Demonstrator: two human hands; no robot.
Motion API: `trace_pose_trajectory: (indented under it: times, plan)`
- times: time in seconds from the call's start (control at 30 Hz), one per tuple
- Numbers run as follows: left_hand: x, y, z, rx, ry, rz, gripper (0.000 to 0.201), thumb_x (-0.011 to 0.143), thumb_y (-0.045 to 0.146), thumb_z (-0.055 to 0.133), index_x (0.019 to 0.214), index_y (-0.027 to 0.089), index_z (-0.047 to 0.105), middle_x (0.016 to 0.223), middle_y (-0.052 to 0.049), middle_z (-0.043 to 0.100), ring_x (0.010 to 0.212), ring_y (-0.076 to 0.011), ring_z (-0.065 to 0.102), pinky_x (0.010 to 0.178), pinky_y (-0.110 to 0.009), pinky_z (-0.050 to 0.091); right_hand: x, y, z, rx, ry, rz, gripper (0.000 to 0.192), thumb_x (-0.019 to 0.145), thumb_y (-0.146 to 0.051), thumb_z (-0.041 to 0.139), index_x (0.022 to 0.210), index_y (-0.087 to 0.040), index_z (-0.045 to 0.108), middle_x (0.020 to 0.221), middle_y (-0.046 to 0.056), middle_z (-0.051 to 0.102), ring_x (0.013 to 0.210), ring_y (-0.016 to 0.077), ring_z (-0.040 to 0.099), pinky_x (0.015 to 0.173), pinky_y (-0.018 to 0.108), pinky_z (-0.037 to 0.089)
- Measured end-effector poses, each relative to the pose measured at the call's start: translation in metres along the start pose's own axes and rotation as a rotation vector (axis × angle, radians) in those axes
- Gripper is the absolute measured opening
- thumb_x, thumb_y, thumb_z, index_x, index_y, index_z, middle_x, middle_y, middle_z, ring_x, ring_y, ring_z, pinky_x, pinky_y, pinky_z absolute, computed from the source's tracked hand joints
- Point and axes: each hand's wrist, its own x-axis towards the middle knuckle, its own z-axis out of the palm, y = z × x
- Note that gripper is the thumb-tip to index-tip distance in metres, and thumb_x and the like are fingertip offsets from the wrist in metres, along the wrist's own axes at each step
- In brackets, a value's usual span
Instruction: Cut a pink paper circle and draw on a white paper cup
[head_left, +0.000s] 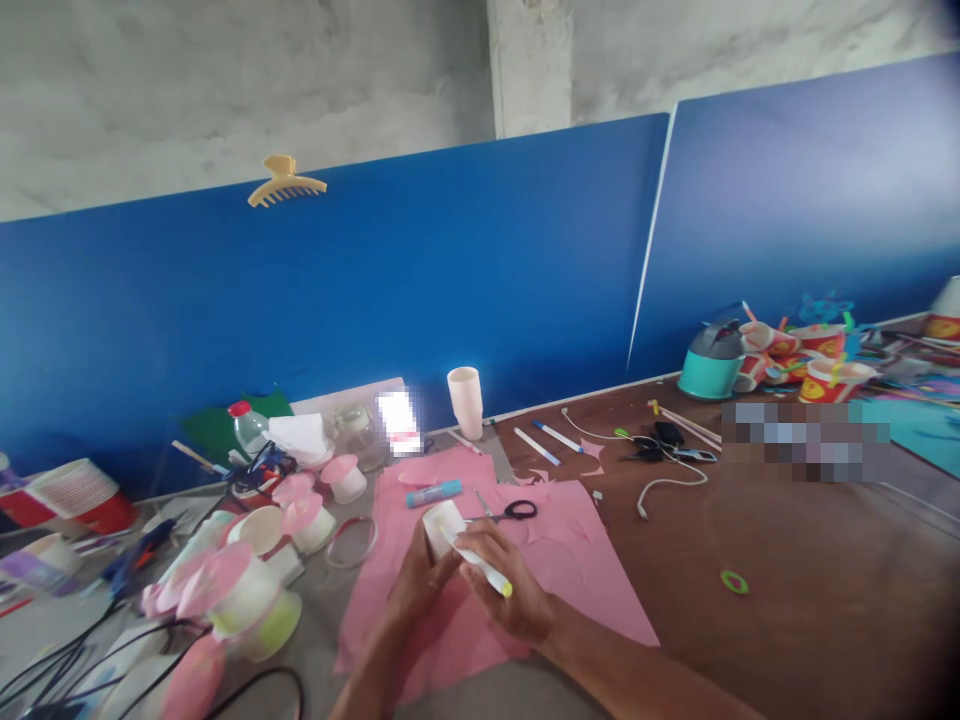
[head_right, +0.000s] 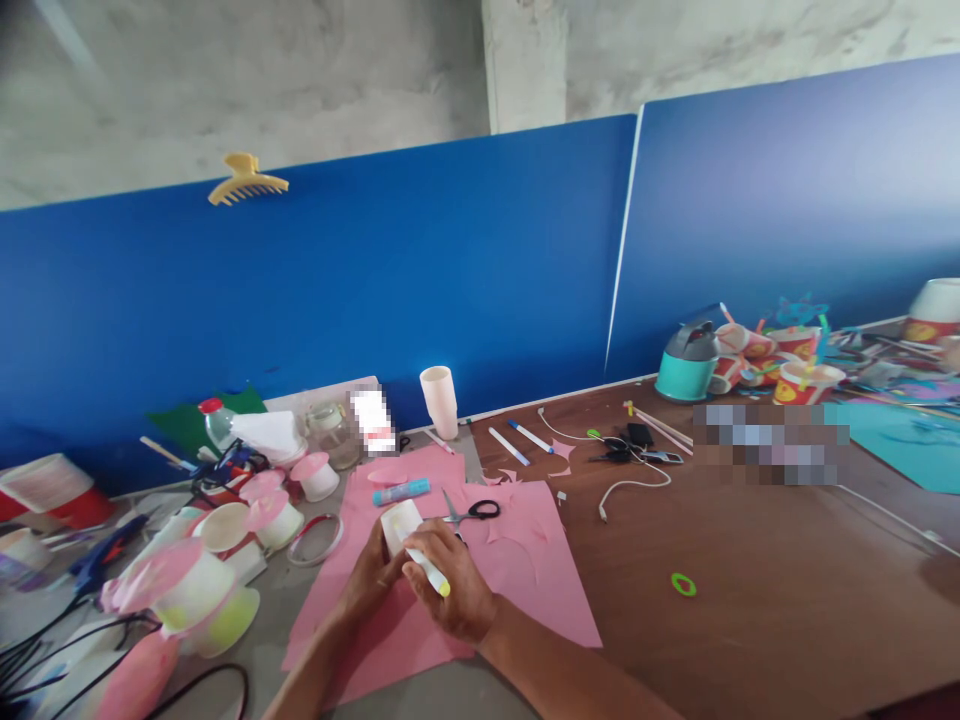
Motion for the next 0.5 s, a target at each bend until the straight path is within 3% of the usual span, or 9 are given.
trace_pose_trajectory:
  times: [0.5]
  plan:
    - [0.0005, -0.0007, 0.0008, -0.034, 0.002, 0.023, 0.055, 0.076, 0.060, 0.070, 0.108, 0.017, 0.056, 0.099, -0.009, 0.070, 0.090, -0.0264, 0.065, 0.080, -0.038, 0.053, 0.0029, -0.0003, -0.0014, -0.001, 0.092, 0.085, 0.018, 0.102, -0.023, 0.046, 0.111, -0.022, 0.061, 0.095, 0.007, 0.065, 0.088, 0.0214, 0.065, 0.077, 0.034, 0.058]
